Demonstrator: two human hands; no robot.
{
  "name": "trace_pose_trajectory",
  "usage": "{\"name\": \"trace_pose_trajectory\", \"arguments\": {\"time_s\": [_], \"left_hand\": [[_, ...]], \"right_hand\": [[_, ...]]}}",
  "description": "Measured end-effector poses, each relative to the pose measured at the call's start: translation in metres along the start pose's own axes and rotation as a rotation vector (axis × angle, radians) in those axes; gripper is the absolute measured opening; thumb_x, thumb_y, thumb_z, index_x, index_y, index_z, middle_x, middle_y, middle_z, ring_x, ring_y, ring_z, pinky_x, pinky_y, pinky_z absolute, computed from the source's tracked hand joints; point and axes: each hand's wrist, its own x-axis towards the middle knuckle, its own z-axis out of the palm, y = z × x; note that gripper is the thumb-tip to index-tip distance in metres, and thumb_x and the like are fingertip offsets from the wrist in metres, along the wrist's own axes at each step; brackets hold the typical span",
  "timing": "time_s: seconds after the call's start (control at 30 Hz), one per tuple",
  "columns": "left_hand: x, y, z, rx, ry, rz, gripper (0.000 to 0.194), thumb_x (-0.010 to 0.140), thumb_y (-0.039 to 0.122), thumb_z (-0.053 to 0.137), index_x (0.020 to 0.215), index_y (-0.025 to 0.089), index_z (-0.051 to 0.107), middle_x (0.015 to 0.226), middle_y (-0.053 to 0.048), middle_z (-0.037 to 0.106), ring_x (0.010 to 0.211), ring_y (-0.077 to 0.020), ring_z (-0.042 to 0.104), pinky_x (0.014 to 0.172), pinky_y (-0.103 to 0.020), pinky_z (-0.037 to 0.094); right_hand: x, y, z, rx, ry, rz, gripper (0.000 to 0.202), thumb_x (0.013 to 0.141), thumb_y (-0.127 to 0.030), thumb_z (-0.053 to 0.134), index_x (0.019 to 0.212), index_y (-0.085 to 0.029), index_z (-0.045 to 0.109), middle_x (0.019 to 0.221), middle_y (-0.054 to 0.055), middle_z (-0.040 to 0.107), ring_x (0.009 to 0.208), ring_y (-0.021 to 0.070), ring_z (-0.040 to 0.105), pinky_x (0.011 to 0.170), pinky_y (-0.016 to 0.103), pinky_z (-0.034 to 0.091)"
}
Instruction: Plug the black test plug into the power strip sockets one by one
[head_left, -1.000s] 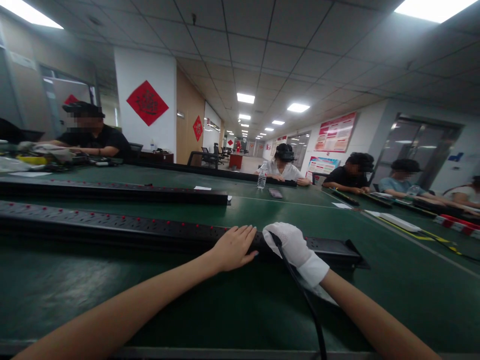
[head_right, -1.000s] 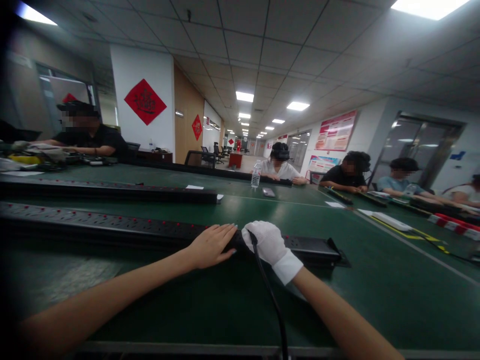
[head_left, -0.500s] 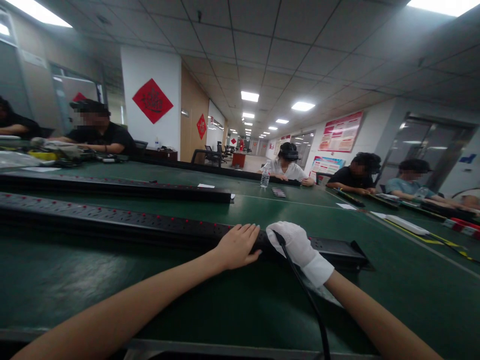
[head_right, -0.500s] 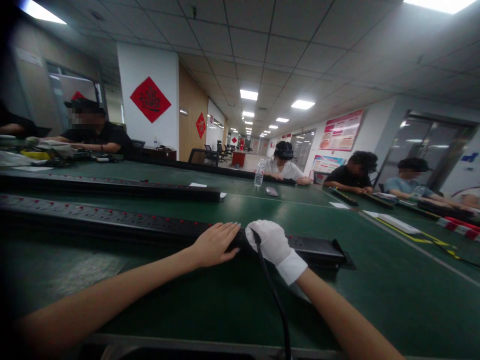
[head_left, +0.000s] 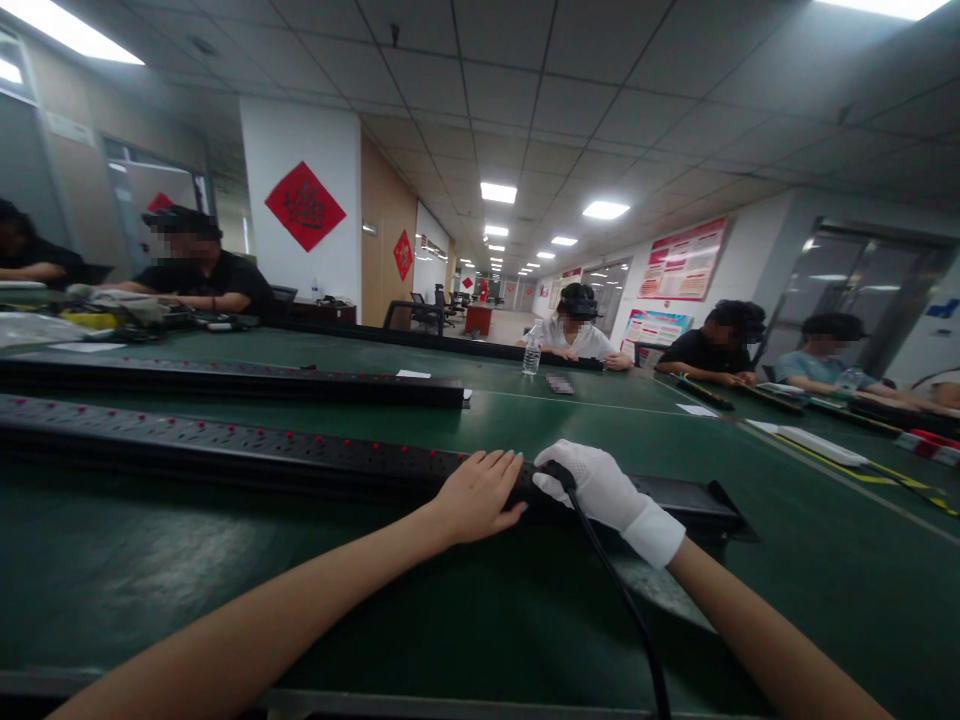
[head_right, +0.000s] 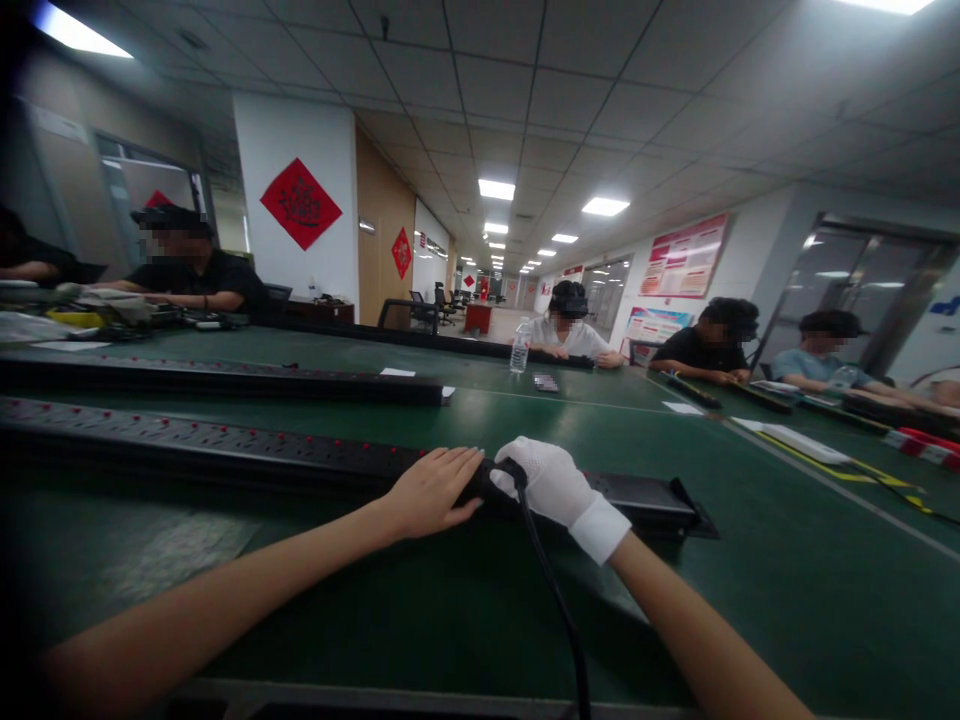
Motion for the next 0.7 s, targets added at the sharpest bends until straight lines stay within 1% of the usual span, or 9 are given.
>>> {"name": "trace_pose_trajectory", "arguments": {"time_s": [0.13,0.23,0.3,0.37,0.47,0.53,0.57,0.63,0.7], "left_hand": [[0.0,0.0,0.001,0.007,-0.01,-0.007,0.056,0.085,0.045,0.036,0.127,0.008,0.038,0.125,-0.016,0.049,0.115,-0.0258,0.045,0.094,-0.038,0.035],[0.0,0.0,0.001,0.012,-0.008,-0.001,0.056,0.085,0.044,0.037,0.127,0.009,0.037,0.125,-0.016,0.049,0.115,-0.0257,0.044,0.093,-0.038,0.035],[0.0,0.0,0.002,0.014,0.0,0.0,0.055,0.085,0.044,0.037,0.128,0.009,0.037,0.125,-0.015,0.049,0.115,-0.0255,0.045,0.093,-0.038,0.035],[0.0,0.0,0.002,0.014,0.002,0.002,0.055,0.085,0.044,0.037,0.127,0.009,0.037,0.125,-0.015,0.049,0.115,-0.0256,0.045,0.094,-0.039,0.035],[0.0,-0.001,0.004,0.014,0.001,0.002,0.056,0.084,0.044,0.036,0.127,0.008,0.036,0.125,-0.016,0.049,0.115,-0.0261,0.045,0.094,-0.039,0.034],[0.001,-0.001,0.005,0.011,0.004,-0.003,0.057,0.084,0.044,0.036,0.128,0.009,0.036,0.126,-0.016,0.049,0.115,-0.0262,0.045,0.094,-0.04,0.034],[0.001,-0.001,0.005,0.008,0.007,-0.005,0.056,0.084,0.045,0.036,0.128,0.009,0.036,0.125,-0.016,0.049,0.115,-0.0262,0.045,0.095,-0.04,0.034],[0.001,-0.001,0.006,0.004,0.012,-0.006,0.056,0.084,0.045,0.037,0.127,0.009,0.037,0.124,-0.015,0.05,0.114,-0.0259,0.045,0.095,-0.039,0.034],[0.001,0.0,0.007,0.006,0.021,-0.012,0.057,0.083,0.046,0.037,0.127,0.009,0.037,0.123,-0.015,0.05,0.114,-0.0258,0.045,0.095,-0.039,0.034]], "right_hand": [[0.0,0.003,0.005,0.04,-0.013,0.048,0.02,0.085,-0.036,0.046,0.088,-0.02,0.058,0.084,0.003,0.061,0.074,0.0122,0.057,0.068,0.023,0.043],[0.0,0.003,0.011,0.106,0.015,0.1,0.019,0.085,-0.035,0.046,0.086,-0.02,0.058,0.082,0.003,0.06,0.072,0.012,0.057,0.067,0.023,0.044],[0.001,0.002,0.013,0.19,0.06,0.154,0.02,0.084,-0.036,0.047,0.083,-0.02,0.058,0.079,0.002,0.06,0.071,0.0125,0.057,0.067,0.024,0.044],[0.002,0.001,0.013,0.327,0.137,0.22,0.024,0.084,-0.039,0.045,0.081,-0.019,0.057,0.077,0.003,0.06,0.069,0.0134,0.057,0.066,0.025,0.045],[0.004,0.004,0.009,0.564,0.247,0.343,0.034,0.087,-0.044,0.038,0.077,-0.017,0.056,0.072,0.004,0.06,0.062,0.0133,0.056,0.058,0.024,0.046],[0.006,0.006,0.007,0.605,0.254,0.383,0.041,0.089,-0.045,0.032,0.075,-0.016,0.058,0.068,0.003,0.06,0.06,0.0134,0.057,0.057,0.025,0.047],[0.007,0.007,0.006,0.556,0.239,0.359,0.044,0.091,-0.043,0.028,0.076,-0.016,0.059,0.068,0.003,0.06,0.061,0.0137,0.058,0.059,0.026,0.048],[0.011,0.007,0.008,0.392,0.202,0.235,0.045,0.093,-0.04,0.025,0.082,-0.017,0.062,0.073,0.004,0.062,0.068,0.0146,0.061,0.065,0.028,0.05],[0.016,0.007,0.013,0.239,0.181,0.087,0.035,0.093,-0.037,0.032,0.093,-0.017,0.061,0.084,0.004,0.063,0.076,0.0148,0.061,0.07,0.03,0.05]]}}
